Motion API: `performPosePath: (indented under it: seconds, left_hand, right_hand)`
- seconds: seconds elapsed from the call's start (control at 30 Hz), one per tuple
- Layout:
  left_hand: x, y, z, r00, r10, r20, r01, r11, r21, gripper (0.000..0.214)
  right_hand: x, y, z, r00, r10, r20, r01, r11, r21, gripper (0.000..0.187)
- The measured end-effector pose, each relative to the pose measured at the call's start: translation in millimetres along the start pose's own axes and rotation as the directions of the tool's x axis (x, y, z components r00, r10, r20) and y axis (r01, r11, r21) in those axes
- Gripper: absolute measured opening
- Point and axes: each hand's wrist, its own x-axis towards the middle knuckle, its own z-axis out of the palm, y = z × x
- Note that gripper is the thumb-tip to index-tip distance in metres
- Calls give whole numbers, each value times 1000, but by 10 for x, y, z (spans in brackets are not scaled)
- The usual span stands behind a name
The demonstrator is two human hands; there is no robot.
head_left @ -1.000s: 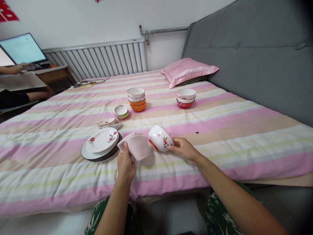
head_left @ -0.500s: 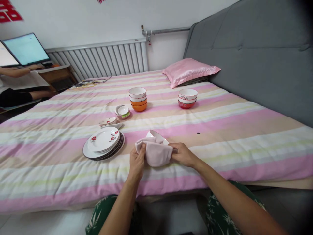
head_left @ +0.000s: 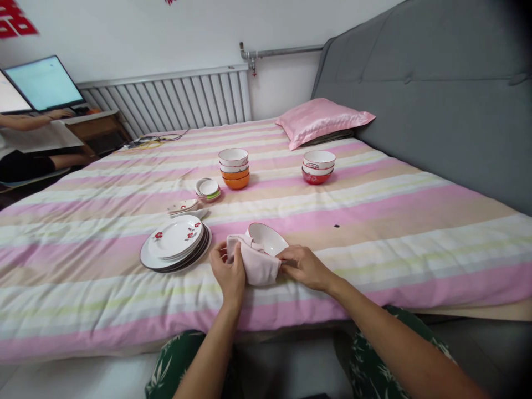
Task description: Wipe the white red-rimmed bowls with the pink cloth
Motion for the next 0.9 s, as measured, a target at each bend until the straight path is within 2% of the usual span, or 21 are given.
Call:
performPosePath:
  seconds: [0.07, 0.17, 0.3, 0.37, 0.5, 0.57, 0.63, 0.77, 0.9]
  left_hand:
    - [-9, 15, -12, 985, 150, -89, -138, 982, 127, 26]
    - [-21, 17, -22, 942, 333, -48, -307, 909, 283, 19]
    - [-84, 19, -27, 921, 389, 15, -375, 876, 304, 20]
    - [-156, 22, -28, 903, 422, 83, -426, 855, 296, 23]
    - [-327, 17, -14, 849, 445, 284, -512, 826, 236, 54]
    - [-378, 9, 3, 827, 435, 356, -523, 828, 204, 71]
    - [-387, -2, 20, 828, 400, 393, -495, 851, 177, 77]
    - [-320, -39, 27, 865, 304, 400, -372, 922, 105, 70]
    - [-230, -64, 3, 879, 277, 389, -284, 958, -42, 63]
  right_hand:
    - [-1, -5, 13, 1000, -17, 3, 17, 1000, -21, 21]
    - [-2, -5, 26, 999, -35, -4, 35, 999, -40, 18]
    - [-5, 17, 33, 999, -35, -17, 34, 998, -45, 15]
    - [-8, 31, 34, 999, -33, -30, 32, 999, -41, 14]
    - [-15, 42, 29, 1000, -26, -12, 26, 1000, -2, 14]
    - [-18, 42, 29, 1000, -26, -1, 26, 1000, 17, 16]
    - [-20, 43, 31, 999, -37, 6, 37, 999, 1, 16]
    - [-22, 53, 40, 995, -83, 52, 87, 991, -99, 11]
    - [-23, 68, 45, 984, -138, 117, 156, 975, -157, 9]
